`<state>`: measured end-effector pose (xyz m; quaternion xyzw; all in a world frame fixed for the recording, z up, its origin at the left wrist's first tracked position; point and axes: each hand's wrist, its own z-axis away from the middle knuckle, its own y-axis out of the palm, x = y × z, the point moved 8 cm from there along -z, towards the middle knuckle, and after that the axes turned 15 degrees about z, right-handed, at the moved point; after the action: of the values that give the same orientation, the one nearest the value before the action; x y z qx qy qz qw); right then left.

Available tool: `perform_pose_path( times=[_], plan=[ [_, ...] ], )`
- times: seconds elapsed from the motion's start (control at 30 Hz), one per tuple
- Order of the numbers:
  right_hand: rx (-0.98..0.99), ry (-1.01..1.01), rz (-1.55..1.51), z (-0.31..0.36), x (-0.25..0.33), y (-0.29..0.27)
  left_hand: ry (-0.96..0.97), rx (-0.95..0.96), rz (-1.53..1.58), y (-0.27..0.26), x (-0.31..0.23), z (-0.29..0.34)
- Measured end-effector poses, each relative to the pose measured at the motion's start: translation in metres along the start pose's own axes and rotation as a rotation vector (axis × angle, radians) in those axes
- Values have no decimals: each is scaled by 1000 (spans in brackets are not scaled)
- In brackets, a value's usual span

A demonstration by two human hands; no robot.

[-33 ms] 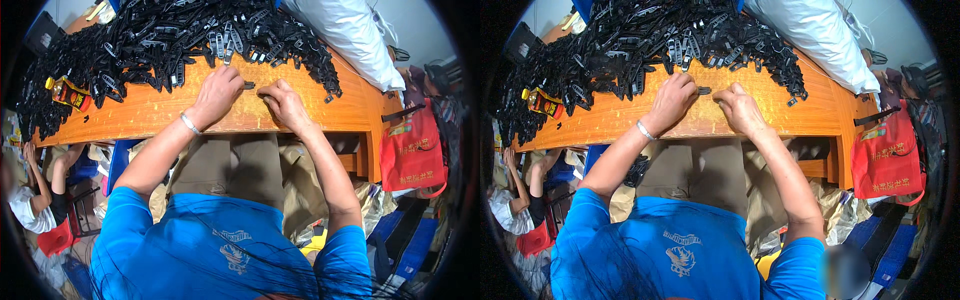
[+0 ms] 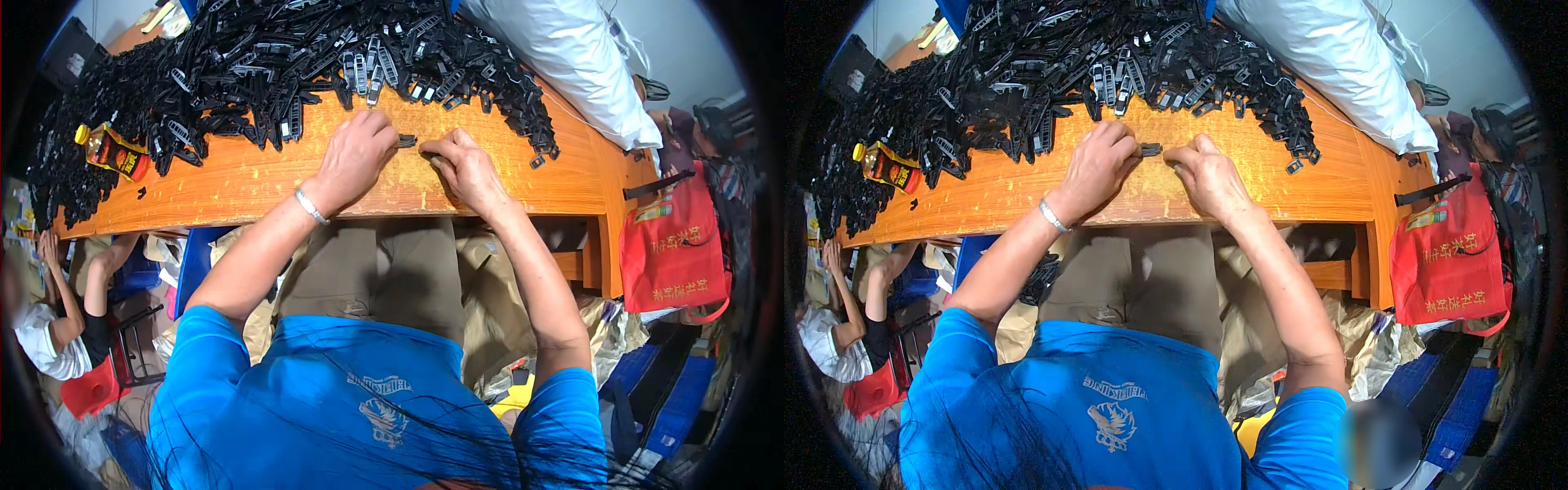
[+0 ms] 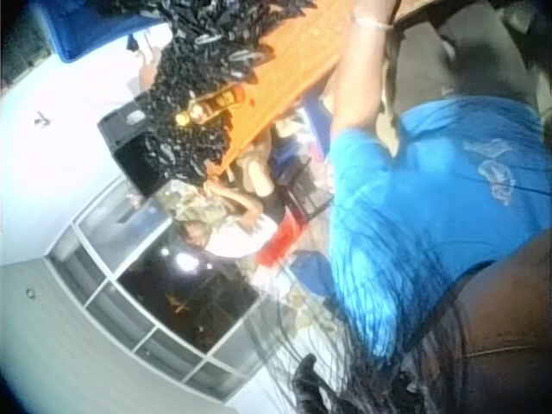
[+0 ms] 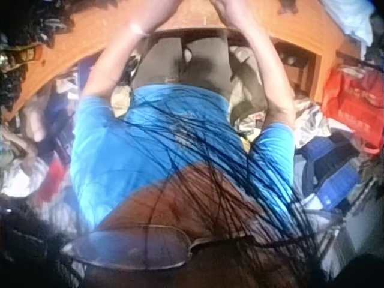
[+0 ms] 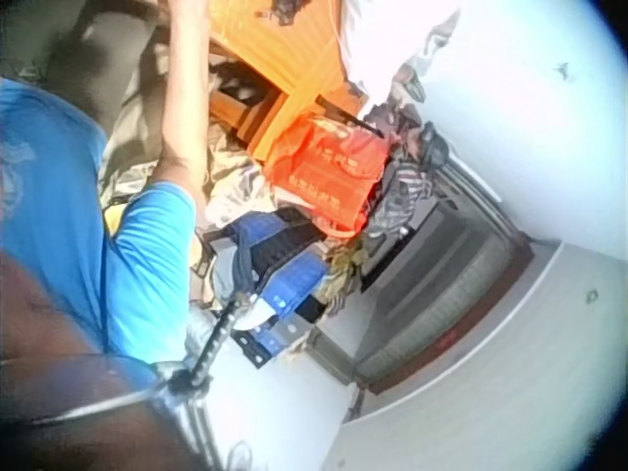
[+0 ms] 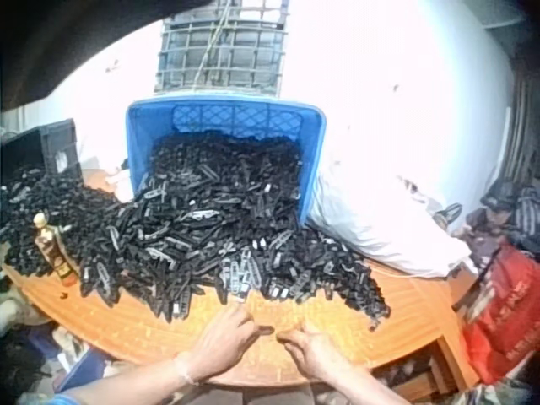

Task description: Assembling small black plastic clips by snapping pieces together on a wooden table.

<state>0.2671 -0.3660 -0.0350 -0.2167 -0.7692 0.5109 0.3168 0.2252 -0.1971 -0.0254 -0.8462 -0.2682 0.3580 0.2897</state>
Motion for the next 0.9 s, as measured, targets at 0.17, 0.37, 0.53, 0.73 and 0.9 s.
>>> perform_pose_path(
  times=[0.17,0.37,0.53,0.73,0.9],
  plan=[
    [58,36,158,-4,6,-1,-100,-50,147,-8,11,20],
    [48,-63,305,-18,0,7,-180,-120,113,-13,18,22],
    [16,-36,283,-26,2,6,-228,-127,109,-14,23,26],
    [-151,-3,107,-26,25,3,-243,-121,128,-13,25,24],
    [-109,-20,-2,-35,10,9,-238,-127,160,-12,24,22]
  ],
)
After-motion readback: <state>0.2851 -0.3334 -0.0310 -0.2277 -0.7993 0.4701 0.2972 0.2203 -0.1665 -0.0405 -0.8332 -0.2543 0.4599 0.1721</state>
